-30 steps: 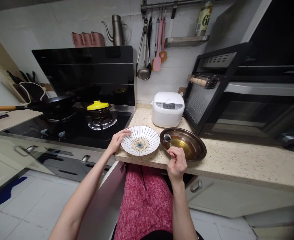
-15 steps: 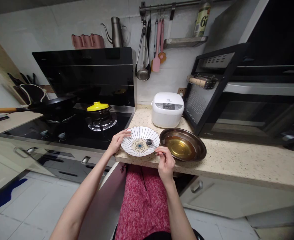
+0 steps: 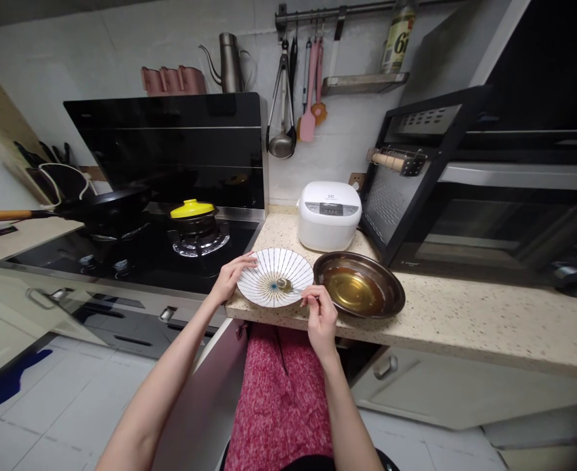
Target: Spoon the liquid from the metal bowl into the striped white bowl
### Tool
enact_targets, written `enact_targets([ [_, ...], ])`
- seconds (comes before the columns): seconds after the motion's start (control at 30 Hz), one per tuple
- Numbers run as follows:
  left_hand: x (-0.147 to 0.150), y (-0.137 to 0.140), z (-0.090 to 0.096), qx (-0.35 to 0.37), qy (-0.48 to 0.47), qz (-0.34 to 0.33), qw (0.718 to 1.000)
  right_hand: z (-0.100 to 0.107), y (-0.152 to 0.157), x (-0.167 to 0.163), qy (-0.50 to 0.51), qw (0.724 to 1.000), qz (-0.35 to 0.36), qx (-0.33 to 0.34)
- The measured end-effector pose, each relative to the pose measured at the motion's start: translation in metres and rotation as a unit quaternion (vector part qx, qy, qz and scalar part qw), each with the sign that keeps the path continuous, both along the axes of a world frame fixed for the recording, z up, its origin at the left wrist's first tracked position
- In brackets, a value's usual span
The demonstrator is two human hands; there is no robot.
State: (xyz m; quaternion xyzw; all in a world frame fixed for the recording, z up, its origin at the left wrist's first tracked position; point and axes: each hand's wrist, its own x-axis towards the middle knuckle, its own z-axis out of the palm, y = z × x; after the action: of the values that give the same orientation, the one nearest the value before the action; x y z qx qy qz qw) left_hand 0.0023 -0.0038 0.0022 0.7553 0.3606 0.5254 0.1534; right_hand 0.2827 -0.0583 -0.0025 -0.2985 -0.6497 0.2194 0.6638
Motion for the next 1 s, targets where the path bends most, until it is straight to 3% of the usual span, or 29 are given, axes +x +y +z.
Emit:
enact_targets([
  [0.27,0.0,-0.001,0.001,-0.008,0.003,0.006,1.0,0.001,0.0,0.001,0.069,0.992,0.08,-0.066],
  [0.53,-0.001,0.0,0.0,-0.002,0.003,0.004,1.0,0.002,0.0,0.0,0.119,0.985,0.103,-0.069],
  [1.0,-0.001,0.001,-0.001,0.0,0.007,0.001,1.0,0.01,-0.008,0.011,0.142,0.988,-0.063,0.013],
])
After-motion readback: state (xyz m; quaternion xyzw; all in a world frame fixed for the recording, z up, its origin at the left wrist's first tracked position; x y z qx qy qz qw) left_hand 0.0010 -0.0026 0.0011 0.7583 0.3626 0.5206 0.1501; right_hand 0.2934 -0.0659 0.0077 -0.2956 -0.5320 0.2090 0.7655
